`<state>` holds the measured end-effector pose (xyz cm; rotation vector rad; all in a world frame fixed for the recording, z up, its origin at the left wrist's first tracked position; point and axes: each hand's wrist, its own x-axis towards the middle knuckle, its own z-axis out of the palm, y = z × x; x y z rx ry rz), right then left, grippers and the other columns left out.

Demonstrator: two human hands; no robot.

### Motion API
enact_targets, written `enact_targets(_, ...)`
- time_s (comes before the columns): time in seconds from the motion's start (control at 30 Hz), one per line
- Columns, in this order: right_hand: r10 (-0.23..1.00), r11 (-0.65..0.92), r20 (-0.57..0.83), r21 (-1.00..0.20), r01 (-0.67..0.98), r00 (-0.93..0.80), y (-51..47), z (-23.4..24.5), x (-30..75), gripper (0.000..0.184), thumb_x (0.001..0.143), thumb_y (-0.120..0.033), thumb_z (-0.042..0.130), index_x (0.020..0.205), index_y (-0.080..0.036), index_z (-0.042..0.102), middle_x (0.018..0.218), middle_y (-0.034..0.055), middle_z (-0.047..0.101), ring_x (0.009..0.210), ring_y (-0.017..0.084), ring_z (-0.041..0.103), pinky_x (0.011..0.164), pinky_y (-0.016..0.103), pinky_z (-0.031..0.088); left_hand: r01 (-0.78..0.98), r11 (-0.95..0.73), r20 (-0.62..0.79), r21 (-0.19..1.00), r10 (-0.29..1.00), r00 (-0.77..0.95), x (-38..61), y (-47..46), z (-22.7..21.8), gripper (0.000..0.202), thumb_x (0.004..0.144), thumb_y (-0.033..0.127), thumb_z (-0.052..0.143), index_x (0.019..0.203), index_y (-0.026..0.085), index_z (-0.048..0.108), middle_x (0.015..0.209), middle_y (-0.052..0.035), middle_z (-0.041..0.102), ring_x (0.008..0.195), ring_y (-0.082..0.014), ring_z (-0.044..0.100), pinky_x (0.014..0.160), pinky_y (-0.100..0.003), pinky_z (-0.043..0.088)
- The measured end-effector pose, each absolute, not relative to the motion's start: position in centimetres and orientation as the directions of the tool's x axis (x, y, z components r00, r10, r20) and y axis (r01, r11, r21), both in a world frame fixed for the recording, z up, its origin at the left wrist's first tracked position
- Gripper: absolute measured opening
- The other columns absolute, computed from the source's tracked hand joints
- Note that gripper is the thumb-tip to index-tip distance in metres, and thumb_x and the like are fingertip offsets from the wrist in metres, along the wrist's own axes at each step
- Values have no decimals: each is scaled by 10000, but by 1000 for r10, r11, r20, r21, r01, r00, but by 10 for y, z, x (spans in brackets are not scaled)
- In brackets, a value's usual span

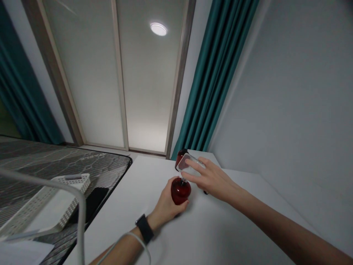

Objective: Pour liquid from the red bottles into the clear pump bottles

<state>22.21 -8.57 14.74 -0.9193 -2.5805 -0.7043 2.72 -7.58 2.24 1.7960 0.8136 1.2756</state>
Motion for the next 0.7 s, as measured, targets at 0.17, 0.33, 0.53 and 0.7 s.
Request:
enact_targets(0.17, 463, 685, 428, 382, 620, -776, -88, 153, 223, 504, 938, -21, 505, 1304, -360, 578, 1437, 19, 564, 1193, 274, 568, 914, 477, 550, 50, -511, 475, 858, 827, 300, 26, -76, 24, 736, 665, 167, 751, 1320, 175, 417, 1292, -131, 593, 1205, -310, 586, 1081, -488, 444)
enact_targets(0.33, 455, 686, 375, 430, 587, -807, -90, 163, 219, 525, 943, 7, 470, 1276, -383, 581, 1400, -26, 592, 1145, 243, 584, 936, 464, 548, 39, -523, 489, 851, 819, 300, 25, -77, 23, 757, 668, 153, 757, 1337, 185, 405, 1304, -132, 586, 1210, -313, 582, 1081, -496, 441)
enact_targets(0.53, 364, 650, 362, 561, 512, -858, -90, 167, 219, 507, 923, 28, 476, 1264, -335, 571, 1394, -1, 578, 1128, 234, 558, 898, 429, 556, 17, -527, 494, 850, 808, 320, 23, -76, 24, 763, 680, 160, 756, 1350, 188, 394, 1313, -130, 576, 1212, -305, 577, 1084, -489, 439)
enact_targets(0.7, 216, 610, 376, 668, 425, -901, -90, 169, 217, 427, 900, 6, 556, 1220, -272, 596, 1356, 44, 579, 1106, 238, 532, 867, 401, 549, 16, -530, 500, 848, 808, 312, 24, -76, 26, 747, 670, 160, 753, 1330, 184, 404, 1288, -120, 578, 1201, -299, 571, 1084, -494, 438)
